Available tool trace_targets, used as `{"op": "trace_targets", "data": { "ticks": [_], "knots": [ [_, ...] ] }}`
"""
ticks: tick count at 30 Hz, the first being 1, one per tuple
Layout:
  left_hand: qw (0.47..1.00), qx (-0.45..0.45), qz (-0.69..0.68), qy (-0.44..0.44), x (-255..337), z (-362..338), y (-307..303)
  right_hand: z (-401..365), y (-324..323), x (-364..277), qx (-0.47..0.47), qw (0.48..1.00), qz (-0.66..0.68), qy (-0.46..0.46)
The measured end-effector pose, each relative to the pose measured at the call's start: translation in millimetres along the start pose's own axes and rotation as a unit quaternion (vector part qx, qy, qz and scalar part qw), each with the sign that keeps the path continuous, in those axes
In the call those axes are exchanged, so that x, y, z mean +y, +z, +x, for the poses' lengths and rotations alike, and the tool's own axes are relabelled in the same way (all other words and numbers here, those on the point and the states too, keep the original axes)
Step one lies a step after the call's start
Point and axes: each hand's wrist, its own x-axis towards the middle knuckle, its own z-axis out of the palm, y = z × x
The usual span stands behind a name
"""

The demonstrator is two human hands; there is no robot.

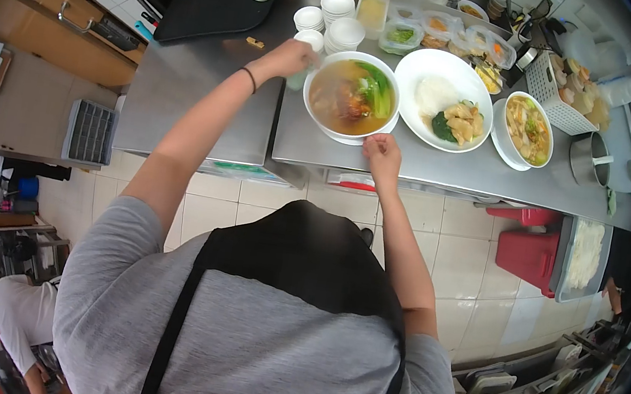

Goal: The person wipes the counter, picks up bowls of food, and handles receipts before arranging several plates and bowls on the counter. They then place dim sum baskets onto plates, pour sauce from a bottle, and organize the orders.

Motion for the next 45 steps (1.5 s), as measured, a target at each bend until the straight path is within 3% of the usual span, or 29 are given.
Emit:
{"op": "trace_targets", "data": {
  "ticks": [2, 4, 6, 8, 9, 11, 15, 17, 19, 21, 23, 25, 28, 31, 33, 34, 35, 37, 38, 40, 41, 42, 43, 44, 45],
  "knots": [
    [0.982, -0.18, -0.038, -0.035, 1, -23, -14, 1, -2, -1, -0.004, 1.0, -0.006, 0.003],
    [0.923, -0.362, -0.065, 0.112, -10, -56, -22, 0, -4, -7, -0.022, 1.0, -0.01, 0.016],
    [0.926, -0.362, -0.09, 0.057, -32, -90, -41, -2, -9, -7, -0.025, 1.0, -0.004, 0.012],
    [0.962, -0.21, -0.159, -0.065, -82, -122, -60, -4, -16, -9, -0.022, 1.0, -0.008, 0.005],
    [0.963, -0.207, -0.159, -0.07, -103, -142, -65, -6, -20, -10, -0.028, 1.0, -0.007, 0.005],
    [0.952, 0.022, -0.212, -0.219, -135, -174, -61, -11, -27, -11, 0.006, 1.0, -0.018, 0.0],
    [0.939, -0.047, -0.059, -0.334, -153, -196, 42, -19, -41, -2, 0.006, 0.999, -0.035, 0.012],
    [0.897, 0.136, 0.083, -0.413, -182, -184, 100, -22, -41, 1, 0.018, 0.997, -0.066, 0.035],
    [0.872, 0.186, 0.12, -0.437, -170, -152, 97, -19, -38, 1, 0.019, 0.997, -0.058, 0.038],
    [0.909, 0.231, 0.159, -0.31, -173, -121, 116, -22, -35, 1, 0.015, 0.997, -0.059, 0.045],
    [0.95, 0.23, 0.13, -0.168, -137, -103, 132, -18, -28, 1, -0.008, 0.997, -0.062, 0.048],
    [0.976, 0.117, 0.16, -0.089, -80, -110, 126, -17, -23, 0, -0.012, 0.996, -0.069, 0.052],
    [0.99, 0.064, 0.096, -0.078, -98, -151, 112, -12, -26, -4, -0.022, 0.995, -0.092, 0.038],
    [0.939, 0.265, 0.007, -0.221, -230, -240, 101, -11, -51, 0, -0.032, 0.994, -0.104, 0.007],
    [0.863, 0.274, -0.052, -0.421, -320, -321, 81, -18, -68, -4, 0.008, 0.995, -0.097, 0.004],
    [0.828, 0.286, 0.068, -0.477, -359, -356, 85, -23, -76, -5, 0.005, 0.995, -0.097, 0.001],
    [0.826, 0.291, 0.069, -0.477, -360, -352, 77, -29, -83, -4, 0.047, 0.994, -0.098, 0.016],
    [0.773, 0.035, 0.246, -0.584, -359, -348, 65, -38, -97, 6, 0.087, 0.991, -0.097, 0.033],
    [0.775, 0.064, 0.227, -0.587, -367, -332, 67, -41, -103, 15, 0.095, 0.99, -0.087, 0.062],
    [0.828, 0.134, 0.128, -0.53, -349, -275, 50, -39, -99, 16, 0.094, 0.988, -0.082, 0.093],
    [0.848, 0.179, 0.087, -0.491, -389, -243, 72, -38, -89, 11, 0.092, 0.988, -0.082, 0.09],
    [0.876, 0.195, 0.072, -0.435, -337, -206, 54, -35, -78, 6, 0.07, 0.988, -0.106, 0.085],
    [0.893, 0.149, 0.043, -0.422, -284, -174, 37, -34, -67, 2, 0.048, 0.987, -0.13, 0.08],
    [0.911, 0.207, 0.06, -0.352, -317, -137, 74, -30, -57, -2, 0.024, 0.988, -0.128, 0.082],
    [0.924, 0.121, 0.18, -0.314, -285, -109, 70, -26, -47, -3, 0.026, 0.989, -0.126, 0.079]
  ]
}}
